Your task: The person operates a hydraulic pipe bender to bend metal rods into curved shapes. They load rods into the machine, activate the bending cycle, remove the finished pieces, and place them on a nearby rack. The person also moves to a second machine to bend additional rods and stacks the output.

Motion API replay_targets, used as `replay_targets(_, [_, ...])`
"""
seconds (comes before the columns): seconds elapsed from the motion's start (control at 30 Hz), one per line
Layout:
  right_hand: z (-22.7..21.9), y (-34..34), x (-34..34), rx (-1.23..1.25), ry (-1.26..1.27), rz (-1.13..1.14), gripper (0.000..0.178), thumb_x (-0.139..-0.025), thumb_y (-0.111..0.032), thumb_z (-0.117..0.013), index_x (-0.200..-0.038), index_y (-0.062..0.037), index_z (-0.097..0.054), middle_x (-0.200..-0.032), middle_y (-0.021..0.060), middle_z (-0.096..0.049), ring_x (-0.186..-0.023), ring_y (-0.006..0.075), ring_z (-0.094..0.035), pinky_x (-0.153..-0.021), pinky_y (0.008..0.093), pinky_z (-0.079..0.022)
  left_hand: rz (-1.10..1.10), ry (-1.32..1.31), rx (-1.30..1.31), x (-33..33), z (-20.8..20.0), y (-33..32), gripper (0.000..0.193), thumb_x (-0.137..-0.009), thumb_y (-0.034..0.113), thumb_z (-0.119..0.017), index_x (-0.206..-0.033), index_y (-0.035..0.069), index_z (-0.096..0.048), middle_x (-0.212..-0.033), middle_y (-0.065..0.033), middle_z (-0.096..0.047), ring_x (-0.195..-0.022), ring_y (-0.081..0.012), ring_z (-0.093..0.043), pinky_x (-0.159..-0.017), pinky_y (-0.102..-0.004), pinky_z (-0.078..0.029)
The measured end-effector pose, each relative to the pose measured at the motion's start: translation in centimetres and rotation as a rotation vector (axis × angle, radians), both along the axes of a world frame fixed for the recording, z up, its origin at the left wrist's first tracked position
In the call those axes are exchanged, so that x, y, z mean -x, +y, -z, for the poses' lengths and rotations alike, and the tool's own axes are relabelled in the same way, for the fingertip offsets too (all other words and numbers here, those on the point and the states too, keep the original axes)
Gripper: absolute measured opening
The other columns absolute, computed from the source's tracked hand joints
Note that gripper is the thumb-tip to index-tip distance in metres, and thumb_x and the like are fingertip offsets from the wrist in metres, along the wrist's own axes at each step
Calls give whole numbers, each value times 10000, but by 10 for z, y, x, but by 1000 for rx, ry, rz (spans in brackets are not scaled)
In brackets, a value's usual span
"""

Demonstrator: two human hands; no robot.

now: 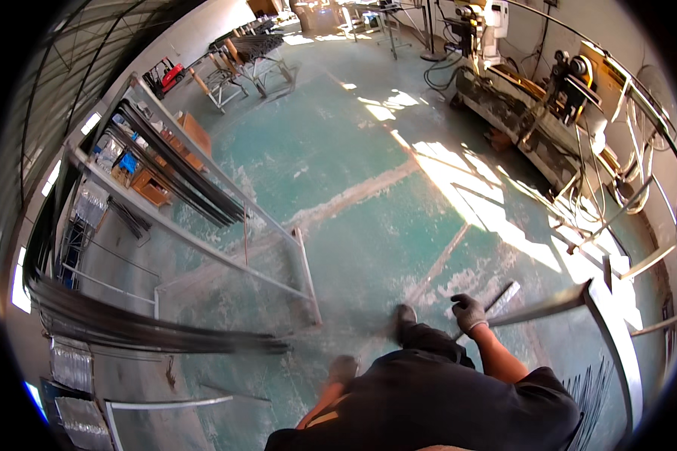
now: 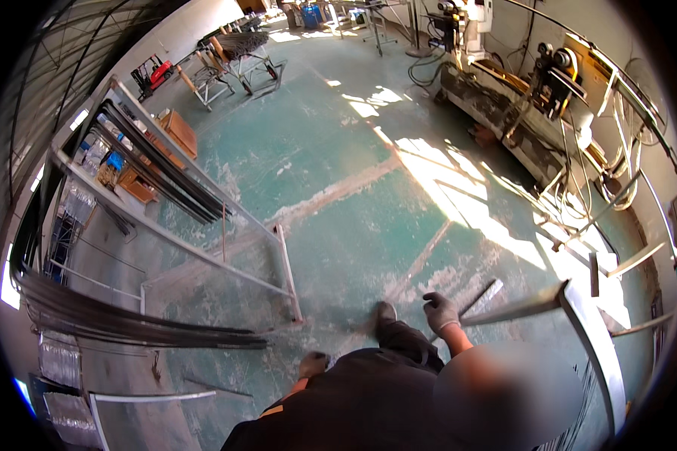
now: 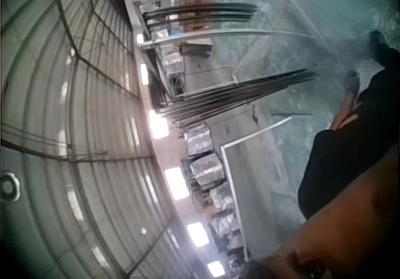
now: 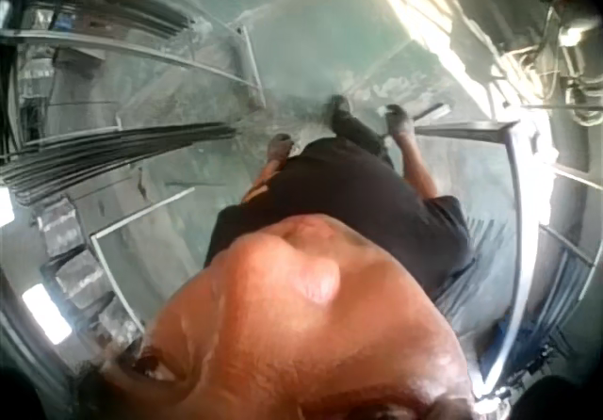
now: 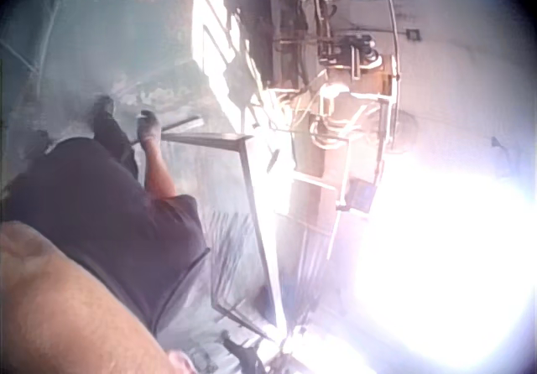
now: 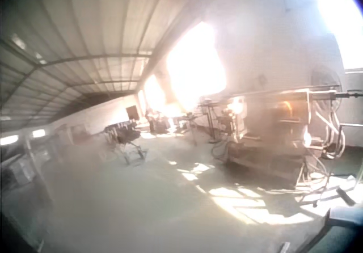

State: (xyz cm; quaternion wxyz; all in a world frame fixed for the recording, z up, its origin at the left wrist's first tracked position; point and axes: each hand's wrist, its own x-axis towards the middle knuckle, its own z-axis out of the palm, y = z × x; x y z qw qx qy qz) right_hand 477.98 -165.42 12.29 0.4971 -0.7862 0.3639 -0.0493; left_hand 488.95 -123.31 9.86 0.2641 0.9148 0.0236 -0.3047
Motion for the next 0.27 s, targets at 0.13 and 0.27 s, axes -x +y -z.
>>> replay_targets(0.13, [-121, -18, -234, -26, -386, -213, 252, -945, -89, -658, -1190, -61, -713, -982, 153, -751, -891, 254, -733, -793, 348, -560, 153, 61, 71, -93, 19, 0, 384, -881, 357, -630, -1064, 45, -761, -1136, -221, -717, -1106, -431, -673, -942, -511, -527])
replay_targets(0.27, [-294, -23, -407, 123, -779, -524, 227, -976, -84, -651, -1195, -51, -699, -1066, 140, -742, -930, 237, -737, -841, 350, -572, -29, -84, 165, -233, 18, -37, 433, -874, 341, -662, -1179, 38, -719, -1185, -276, -691, -1202, -371, -651, -1038, -502, -483])
